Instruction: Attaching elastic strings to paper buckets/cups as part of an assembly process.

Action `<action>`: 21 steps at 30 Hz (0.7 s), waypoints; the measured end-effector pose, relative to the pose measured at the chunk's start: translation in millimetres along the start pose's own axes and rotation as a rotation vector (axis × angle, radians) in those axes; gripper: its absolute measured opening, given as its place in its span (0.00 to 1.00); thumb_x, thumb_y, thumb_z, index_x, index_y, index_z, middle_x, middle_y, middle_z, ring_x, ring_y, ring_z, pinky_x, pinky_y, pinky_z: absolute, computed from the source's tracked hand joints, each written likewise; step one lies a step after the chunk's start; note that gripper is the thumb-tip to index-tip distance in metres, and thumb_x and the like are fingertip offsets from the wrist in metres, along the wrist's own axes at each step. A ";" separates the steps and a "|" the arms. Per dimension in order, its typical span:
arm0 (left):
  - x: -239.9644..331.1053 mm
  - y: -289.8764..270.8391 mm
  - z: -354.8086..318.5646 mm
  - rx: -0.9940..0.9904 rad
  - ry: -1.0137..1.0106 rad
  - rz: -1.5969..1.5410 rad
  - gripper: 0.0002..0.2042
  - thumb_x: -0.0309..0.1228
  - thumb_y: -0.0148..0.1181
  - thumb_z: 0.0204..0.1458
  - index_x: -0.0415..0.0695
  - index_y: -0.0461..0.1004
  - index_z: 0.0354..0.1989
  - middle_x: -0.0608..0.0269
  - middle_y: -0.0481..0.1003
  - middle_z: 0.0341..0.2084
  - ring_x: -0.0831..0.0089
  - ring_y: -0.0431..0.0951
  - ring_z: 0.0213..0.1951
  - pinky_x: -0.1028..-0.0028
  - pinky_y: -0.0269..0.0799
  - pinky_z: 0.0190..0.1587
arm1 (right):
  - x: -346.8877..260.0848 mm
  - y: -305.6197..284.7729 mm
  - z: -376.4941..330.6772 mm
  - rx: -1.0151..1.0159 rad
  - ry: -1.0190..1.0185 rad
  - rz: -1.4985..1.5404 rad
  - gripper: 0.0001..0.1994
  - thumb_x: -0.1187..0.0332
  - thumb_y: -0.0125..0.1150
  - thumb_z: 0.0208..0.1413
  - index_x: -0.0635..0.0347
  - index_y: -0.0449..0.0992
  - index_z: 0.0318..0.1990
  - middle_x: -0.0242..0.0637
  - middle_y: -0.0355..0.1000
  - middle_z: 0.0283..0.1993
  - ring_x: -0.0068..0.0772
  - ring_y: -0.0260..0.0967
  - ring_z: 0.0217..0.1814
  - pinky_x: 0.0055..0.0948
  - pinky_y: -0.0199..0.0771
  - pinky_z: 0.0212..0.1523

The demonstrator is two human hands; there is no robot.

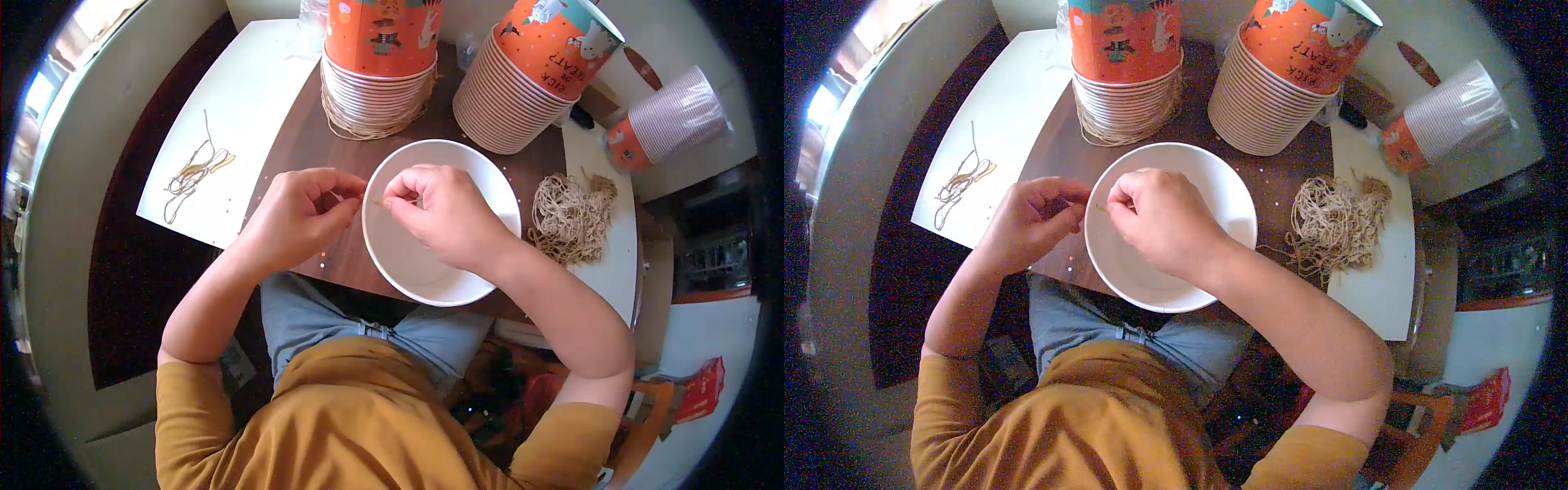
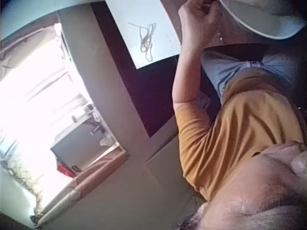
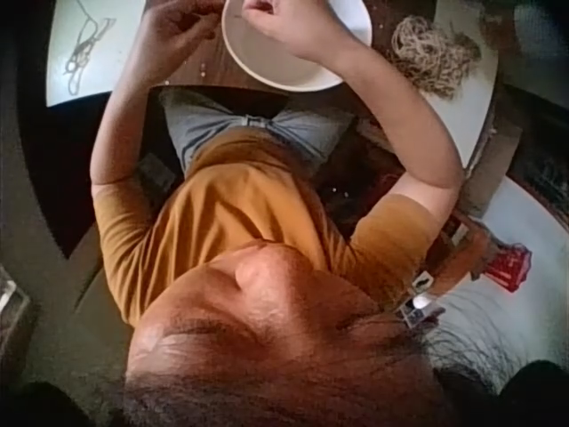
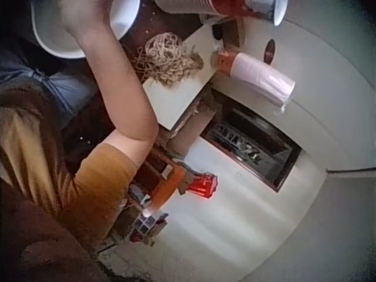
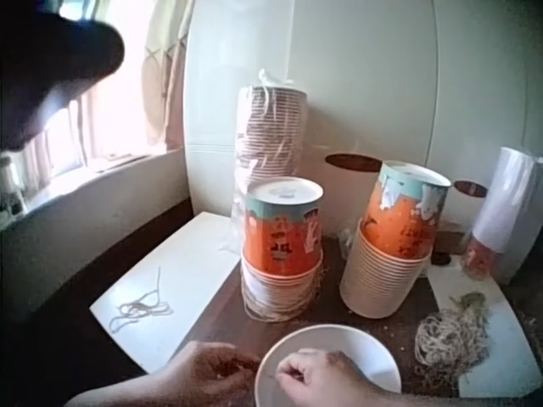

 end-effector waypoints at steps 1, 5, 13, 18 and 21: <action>-0.2 0.0 0.4 0.005 0.007 0.031 0.09 0.24 0.55 0.52 0.34 0.76 0.39 0.67 0.74 0.19 0.87 0.69 0.20 0.81 0.65 0.22 | 0.4 0.5 1.1 0.002 0.001 -0.001 0.07 0.72 0.57 0.52 0.68 0.75 0.30 0.37 0.72 0.27 0.22 0.68 0.28 0.25 0.69 0.31; 1.7 -1.2 0.4 0.018 0.028 0.054 0.09 0.24 0.56 0.52 0.34 0.76 0.39 0.67 0.73 0.17 0.87 0.68 0.20 0.82 0.65 0.22 | 1.3 1.4 5.4 0.031 -0.026 -0.029 0.07 0.70 0.57 0.51 0.66 0.77 0.29 0.43 0.73 0.26 0.34 0.72 0.29 0.33 0.71 0.33; 10.8 -0.1 0.1 0.039 0.133 0.184 0.09 0.25 0.58 0.49 0.35 0.77 0.38 0.59 0.76 0.20 0.81 0.72 0.21 0.78 0.68 0.25 | 1.1 5.1 10.3 0.075 -0.075 -0.022 0.07 0.69 0.57 0.50 0.63 0.78 0.29 0.49 0.74 0.26 0.46 0.75 0.30 0.41 0.73 0.35; 26.6 3.9 0.7 0.046 0.290 0.334 0.08 0.24 0.58 0.46 0.34 0.76 0.34 0.49 0.76 0.24 0.59 0.77 0.25 0.69 0.72 0.29 | -1.0 7.8 10.1 0.017 -0.026 -0.004 0.07 0.73 0.56 0.54 0.68 0.77 0.30 0.37 0.74 0.25 0.22 0.69 0.27 0.25 0.69 0.29; 36.3 9.1 -3.0 0.048 0.328 0.415 0.05 0.24 0.58 0.44 0.34 0.74 0.28 0.48 0.74 0.22 0.53 0.76 0.26 0.65 0.72 0.30 | 3.3 9.5 6.5 -0.083 0.105 0.050 0.08 0.71 0.57 0.54 0.68 0.77 0.35 0.36 0.75 0.29 0.19 0.69 0.30 0.24 0.70 0.32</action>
Point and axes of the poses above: each hand's wrist, its own z-axis towards the middle knuckle, its own y-axis out of the palm, x = y × z, the point moved 7 cm from there along z, towards the middle knuckle
